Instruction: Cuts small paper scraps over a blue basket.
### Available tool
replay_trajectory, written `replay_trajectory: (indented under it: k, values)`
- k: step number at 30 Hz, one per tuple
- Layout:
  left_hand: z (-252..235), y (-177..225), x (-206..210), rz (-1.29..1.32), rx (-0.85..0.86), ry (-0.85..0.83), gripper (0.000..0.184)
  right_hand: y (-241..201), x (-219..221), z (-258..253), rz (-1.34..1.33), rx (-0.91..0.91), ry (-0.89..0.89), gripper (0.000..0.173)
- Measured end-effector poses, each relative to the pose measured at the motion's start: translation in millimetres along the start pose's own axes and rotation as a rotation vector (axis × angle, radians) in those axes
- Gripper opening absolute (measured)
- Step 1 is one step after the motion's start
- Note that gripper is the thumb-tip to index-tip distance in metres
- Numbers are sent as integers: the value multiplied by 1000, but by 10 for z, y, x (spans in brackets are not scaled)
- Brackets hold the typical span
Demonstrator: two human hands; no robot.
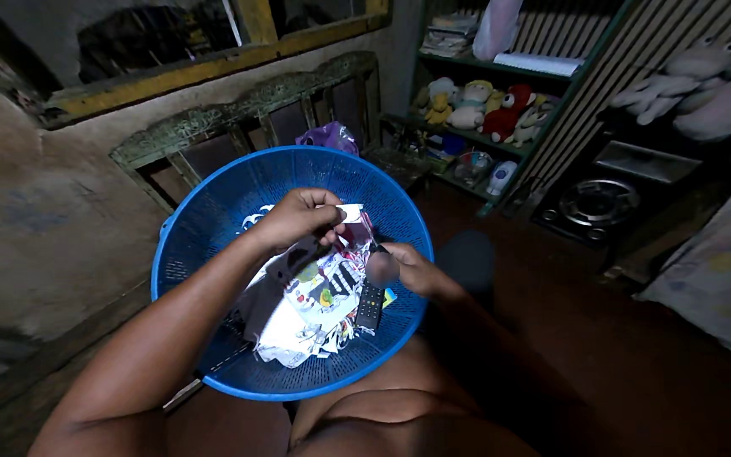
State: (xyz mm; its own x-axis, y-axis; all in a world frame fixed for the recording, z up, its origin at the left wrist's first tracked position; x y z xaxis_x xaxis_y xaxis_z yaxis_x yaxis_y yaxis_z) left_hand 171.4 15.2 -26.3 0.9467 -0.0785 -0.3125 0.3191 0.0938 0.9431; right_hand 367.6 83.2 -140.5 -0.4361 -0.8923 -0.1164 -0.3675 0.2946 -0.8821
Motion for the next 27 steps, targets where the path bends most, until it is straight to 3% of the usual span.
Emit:
replay_trajectory:
  k: [7, 17, 24, 27]
  values:
    - [-6, -21, 51, -28, 7, -109, 13, -1, 20, 0, -23, -45, -58, 38]
    - [-7, -40, 71, -73, -28, -113, 13, -20, 10, 9, 39, -29, 8, 32]
    - [-17, -28, -3, -17, 1, 5, 15, -12, -5, 10, 30, 22, 98, 33]
    - [-29, -12, -4, 52, 33, 64, 17, 30, -5, 5, -15, 7, 29, 38]
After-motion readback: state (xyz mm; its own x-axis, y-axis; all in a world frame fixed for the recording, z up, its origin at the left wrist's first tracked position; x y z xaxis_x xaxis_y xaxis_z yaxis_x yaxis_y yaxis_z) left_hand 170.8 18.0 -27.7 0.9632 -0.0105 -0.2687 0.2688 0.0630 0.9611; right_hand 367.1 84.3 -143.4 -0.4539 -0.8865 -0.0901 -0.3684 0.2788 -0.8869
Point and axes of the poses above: each hand's wrist, its own z-axis away from the middle knuckle, its own x-axis out of the palm, y = z × x, the point moved 4 cm from there along -z, towards the middle knuckle, and after that the axes turned 10 degrees about -x, right-handed, at the moved point
